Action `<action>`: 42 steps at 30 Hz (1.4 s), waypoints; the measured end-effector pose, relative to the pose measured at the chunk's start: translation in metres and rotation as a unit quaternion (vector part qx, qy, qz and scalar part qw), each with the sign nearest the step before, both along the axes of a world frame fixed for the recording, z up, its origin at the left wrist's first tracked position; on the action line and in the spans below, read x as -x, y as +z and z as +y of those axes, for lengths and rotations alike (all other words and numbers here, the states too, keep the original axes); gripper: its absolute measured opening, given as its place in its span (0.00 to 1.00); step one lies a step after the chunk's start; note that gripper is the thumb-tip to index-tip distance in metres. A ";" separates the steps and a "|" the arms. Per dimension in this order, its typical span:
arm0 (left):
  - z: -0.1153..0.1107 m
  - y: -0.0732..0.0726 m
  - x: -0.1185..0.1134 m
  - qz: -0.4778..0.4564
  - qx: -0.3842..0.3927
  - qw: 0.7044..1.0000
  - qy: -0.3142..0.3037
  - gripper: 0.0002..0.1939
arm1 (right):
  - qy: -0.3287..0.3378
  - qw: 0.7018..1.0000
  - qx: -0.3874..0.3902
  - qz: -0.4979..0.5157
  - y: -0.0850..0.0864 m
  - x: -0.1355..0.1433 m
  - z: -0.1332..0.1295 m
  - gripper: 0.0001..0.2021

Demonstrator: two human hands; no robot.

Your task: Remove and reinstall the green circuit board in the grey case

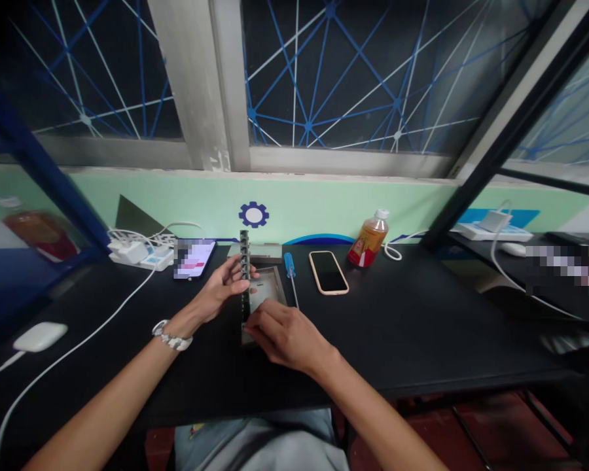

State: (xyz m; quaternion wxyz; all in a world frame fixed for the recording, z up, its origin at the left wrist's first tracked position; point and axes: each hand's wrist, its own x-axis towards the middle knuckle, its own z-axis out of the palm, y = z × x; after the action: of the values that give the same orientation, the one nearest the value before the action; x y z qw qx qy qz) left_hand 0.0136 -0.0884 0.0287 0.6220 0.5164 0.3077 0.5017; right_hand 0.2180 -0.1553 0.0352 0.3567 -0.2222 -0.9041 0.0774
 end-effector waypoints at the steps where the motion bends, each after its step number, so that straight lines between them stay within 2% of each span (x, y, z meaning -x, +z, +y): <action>1: 0.000 0.000 0.000 0.000 0.003 1.000 -0.002 0.42 | -0.005 1.000 -0.002 0.003 0.000 0.000 0.000 0.03; 8: 0.003 -0.002 0.001 -0.017 -0.005 1.000 0.000 0.41 | -0.002 1.000 -0.015 0.004 0.000 0.001 0.000 0.03; 14: -0.002 0.003 -0.002 -0.014 0.001 1.000 0.003 0.41 | -0.014 0.999 -0.017 0.035 -0.002 0.002 0.001 0.03; 22: 0.000 0.001 0.001 -0.001 -0.015 1.000 -0.022 0.41 | 0.011 0.999 -0.045 0.008 -0.002 0.004 -0.001 0.03; 28: 0.002 0.001 0.000 -0.026 -0.006 1.000 0.015 0.43 | -0.008 1.000 -0.023 -0.003 -0.003 0.002 0.001 0.02; 34: 0.001 0.002 0.001 -0.027 0.001 1.000 0.009 0.40 | -0.017 0.999 -0.038 0.018 -0.002 0.004 0.001 0.03; 39: 0.002 0.002 0.002 -0.032 -0.001 0.999 0.002 0.39 | 0.010 0.999 -0.049 0.011 -0.002 0.007 0.000 0.03; 42: 0.001 0.000 0.000 -0.034 -0.006 0.999 0.000 0.38 | -0.011 0.999 -0.044 0.027 -0.002 0.005 0.002 0.03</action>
State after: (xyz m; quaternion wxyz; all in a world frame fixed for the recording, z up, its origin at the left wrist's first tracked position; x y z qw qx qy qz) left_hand 0.0131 -0.0873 0.0290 0.6290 0.5025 0.2833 0.5211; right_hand 0.2128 -0.1538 0.0329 0.3907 -0.2139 -0.8944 0.0398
